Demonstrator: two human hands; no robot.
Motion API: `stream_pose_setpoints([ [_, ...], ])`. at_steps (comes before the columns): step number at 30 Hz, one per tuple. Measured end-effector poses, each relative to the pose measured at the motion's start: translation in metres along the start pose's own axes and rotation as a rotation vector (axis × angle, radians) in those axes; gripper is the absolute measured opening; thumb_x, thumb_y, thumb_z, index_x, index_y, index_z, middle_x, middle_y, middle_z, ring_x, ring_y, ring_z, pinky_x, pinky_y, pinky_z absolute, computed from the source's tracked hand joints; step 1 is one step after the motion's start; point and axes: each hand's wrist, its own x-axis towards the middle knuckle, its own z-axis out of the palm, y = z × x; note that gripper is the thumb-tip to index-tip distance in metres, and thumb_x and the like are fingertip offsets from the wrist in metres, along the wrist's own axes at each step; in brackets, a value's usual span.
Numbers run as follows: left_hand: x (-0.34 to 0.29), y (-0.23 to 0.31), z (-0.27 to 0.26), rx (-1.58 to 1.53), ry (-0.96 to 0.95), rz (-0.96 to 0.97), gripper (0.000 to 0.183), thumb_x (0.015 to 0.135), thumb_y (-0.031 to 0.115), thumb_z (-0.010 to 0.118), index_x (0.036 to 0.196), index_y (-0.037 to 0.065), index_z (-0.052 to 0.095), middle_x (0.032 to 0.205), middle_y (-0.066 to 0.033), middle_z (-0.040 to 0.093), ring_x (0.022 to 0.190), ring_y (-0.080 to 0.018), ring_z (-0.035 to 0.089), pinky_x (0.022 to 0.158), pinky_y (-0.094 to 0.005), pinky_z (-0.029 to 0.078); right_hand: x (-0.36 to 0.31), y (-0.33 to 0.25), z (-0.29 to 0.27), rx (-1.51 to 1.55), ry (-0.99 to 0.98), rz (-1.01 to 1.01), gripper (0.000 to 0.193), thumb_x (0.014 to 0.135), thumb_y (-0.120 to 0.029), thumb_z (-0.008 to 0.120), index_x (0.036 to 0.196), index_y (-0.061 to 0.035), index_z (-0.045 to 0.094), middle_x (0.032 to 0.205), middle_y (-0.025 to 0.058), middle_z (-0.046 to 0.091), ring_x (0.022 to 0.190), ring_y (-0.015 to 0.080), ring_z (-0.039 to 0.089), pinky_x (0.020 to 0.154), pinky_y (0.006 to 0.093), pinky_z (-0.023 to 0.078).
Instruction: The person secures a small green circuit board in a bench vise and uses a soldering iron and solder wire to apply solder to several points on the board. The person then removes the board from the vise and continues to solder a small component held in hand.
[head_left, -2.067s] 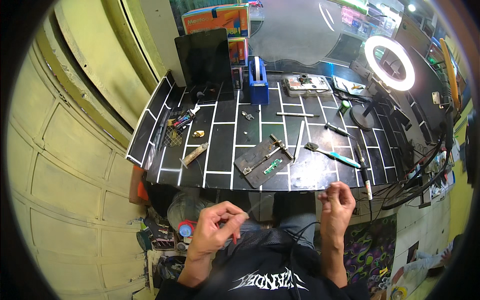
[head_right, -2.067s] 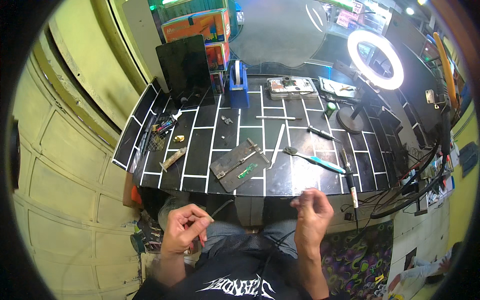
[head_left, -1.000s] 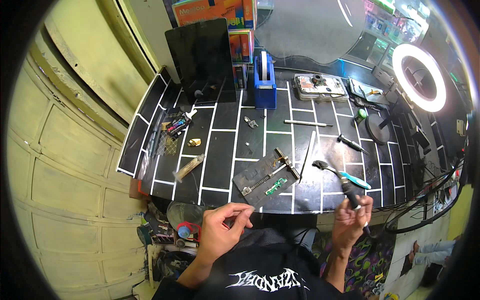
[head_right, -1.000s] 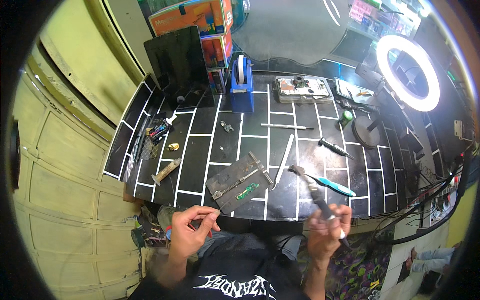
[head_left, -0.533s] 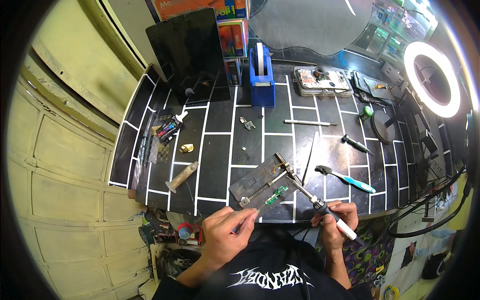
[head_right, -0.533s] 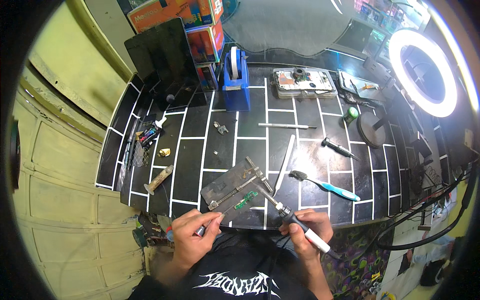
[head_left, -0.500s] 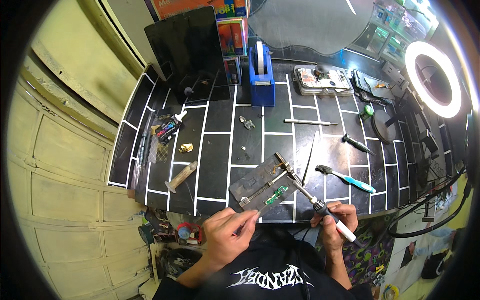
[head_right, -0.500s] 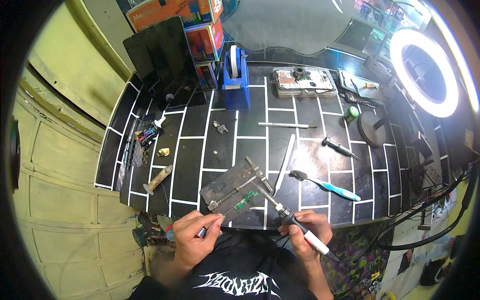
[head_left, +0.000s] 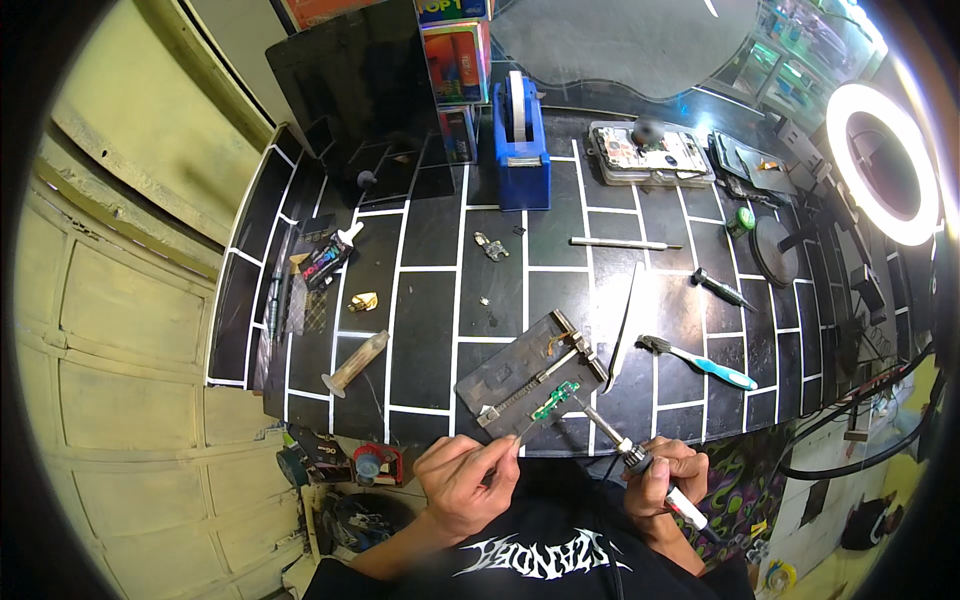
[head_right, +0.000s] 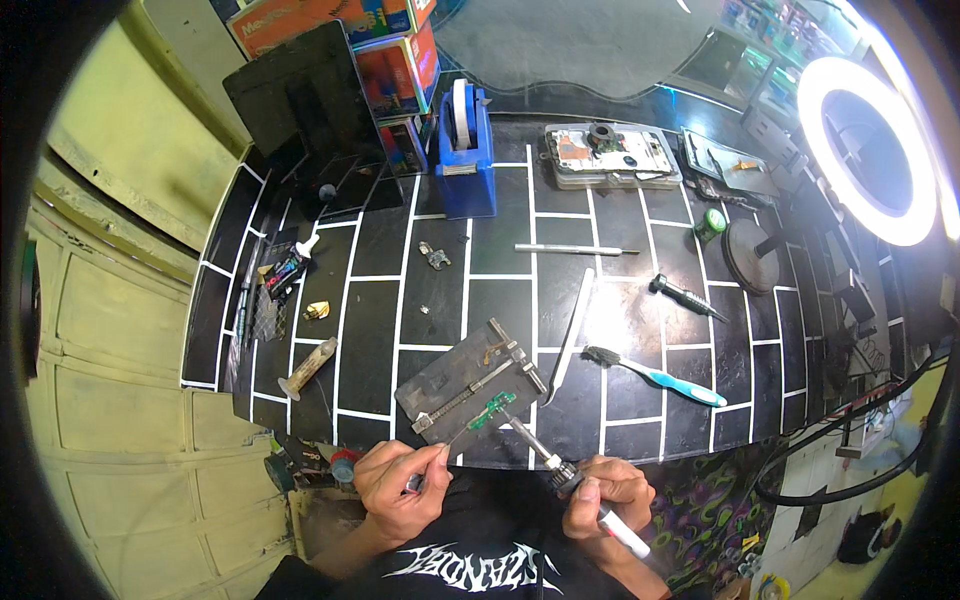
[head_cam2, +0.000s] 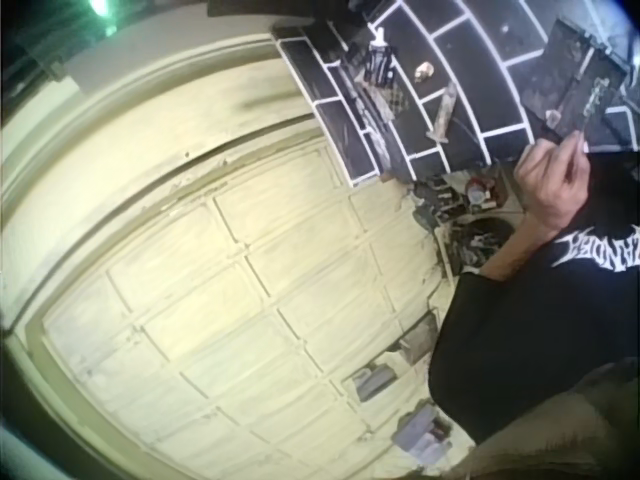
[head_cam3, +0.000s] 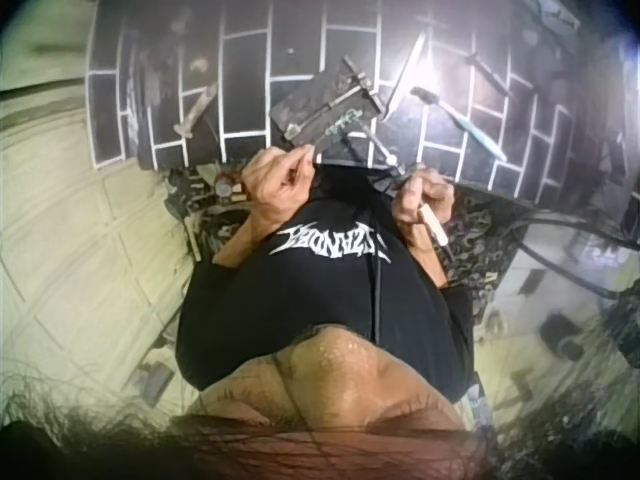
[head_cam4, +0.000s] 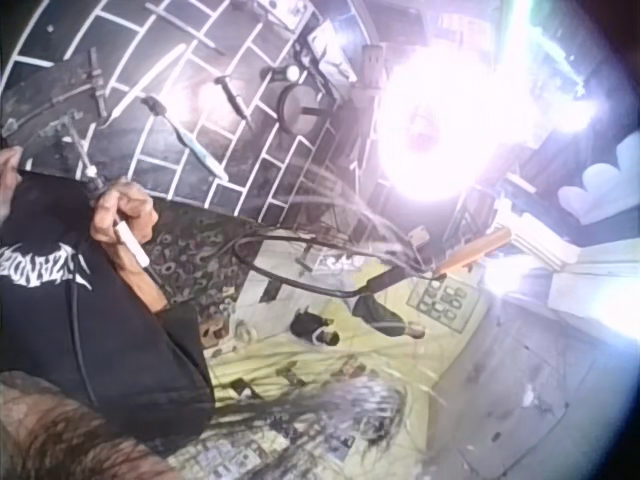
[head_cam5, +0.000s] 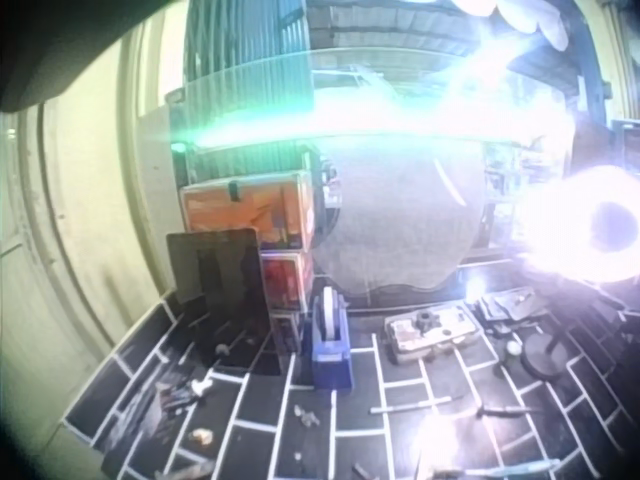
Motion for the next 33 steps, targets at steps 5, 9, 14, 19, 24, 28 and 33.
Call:
stream_pose_setpoints([
  [5, -0.005, -0.004, 0.001, 0.031, -0.006, 0.064, 0.025, 0.072, 0.001, 0.078, 0.096, 0.005, 0.073, 0.063, 0.0036, 0.059, 0.054, -0.0129, 0.055, 0.051, -0.0281, 0.039, 0.013, 0.001, 0.008, -0.091, -0.057, -0.112, 0.015, 0.087, -0.003, 0.055, 0.085, -0.0039, 0.039, 0.058, 0.0089, 0.053, 0.044, 0.0185, 0.054, 0.051, 0.0373, 0.054],
  [9, -0.005, -0.004, 0.0, 0.02, -0.009, 0.068, 0.025, 0.072, 0.002, 0.078, 0.096, 0.005, 0.073, 0.061, 0.0049, 0.058, 0.054, -0.0119, 0.055, 0.053, -0.0271, 0.039, 0.011, 0.005, 0.007, -0.042, -0.112, -0.148, 0.013, 0.086, -0.002, 0.053, 0.083, -0.0043, 0.04, 0.056, 0.0093, 0.051, 0.043, 0.0197, 0.056, 0.047, 0.038, 0.053],
  [14, -0.002, -0.004, -0.001, 0.028, -0.05, 0.074, 0.025, 0.071, 0.002, 0.078, 0.096, 0.005, 0.073, 0.06, 0.0051, 0.058, 0.054, -0.0116, 0.055, 0.053, -0.027, 0.039, 0.011, 0.006, 0.006, -0.029, -0.132, -0.157, 0.014, 0.088, -0.003, 0.053, 0.086, -0.0049, 0.04, 0.055, 0.0079, 0.051, 0.042, 0.0186, 0.055, 0.045, 0.0372, 0.052],
  [19, 0.0, -0.003, -0.001, 0.031, -0.045, 0.075, 0.024, 0.072, 0.003, 0.077, 0.095, 0.004, 0.073, 0.06, 0.0048, 0.057, 0.054, -0.0119, 0.055, 0.053, -0.0272, 0.039, 0.009, 0.007, 0.003, -0.012, -0.136, -0.155, 0.017, 0.085, -0.001, 0.058, 0.086, -0.0039, 0.041, 0.059, 0.0079, 0.054, 0.047, 0.0202, 0.059, 0.05, 0.0365, 0.054],
  [24, -0.001, -0.003, -0.001, 0.028, -0.032, 0.077, 0.025, 0.072, 0.002, 0.077, 0.096, 0.004, 0.073, 0.06, 0.0046, 0.058, 0.053, -0.0121, 0.054, 0.052, -0.0276, 0.038, 0.005, 0.012, 0.001, 0.01, -0.127, -0.174, 0.02, 0.082, 0.001, 0.06, 0.085, -0.0036, 0.041, 0.061, 0.0081, 0.055, 0.05, 0.0212, 0.061, 0.052, 0.0362, 0.055],
  [28, -0.003, -0.003, 0.0, 0.037, -0.023, 0.072, 0.025, 0.072, 0.001, 0.076, 0.096, 0.004, 0.073, 0.061, 0.0043, 0.058, 0.053, -0.0121, 0.054, 0.052, -0.028, 0.038, 0.006, 0.013, 0.001, 0.025, -0.14, -0.187, 0.019, 0.084, 0.002, 0.058, 0.085, -0.0038, 0.04, 0.06, 0.0076, 0.054, 0.048, 0.0206, 0.06, 0.051, 0.036, 0.054],
  [33, 0.001, 0.001, -0.002, 0.046, -0.022, 0.064, 0.02, 0.072, 0.0, 0.076, 0.092, 0.002, 0.073, 0.064, -0.0004, 0.062, 0.053, -0.0155, 0.056, 0.052, -0.0293, 0.039, 0.009, 0.014, 0.006, 0.009, -0.105, -0.231, 0.011, 0.084, -0.001, 0.05, 0.085, -0.0037, 0.04, 0.055, 0.0091, 0.052, 0.04, 0.0175, 0.053, 0.043, 0.0358, 0.051],
])
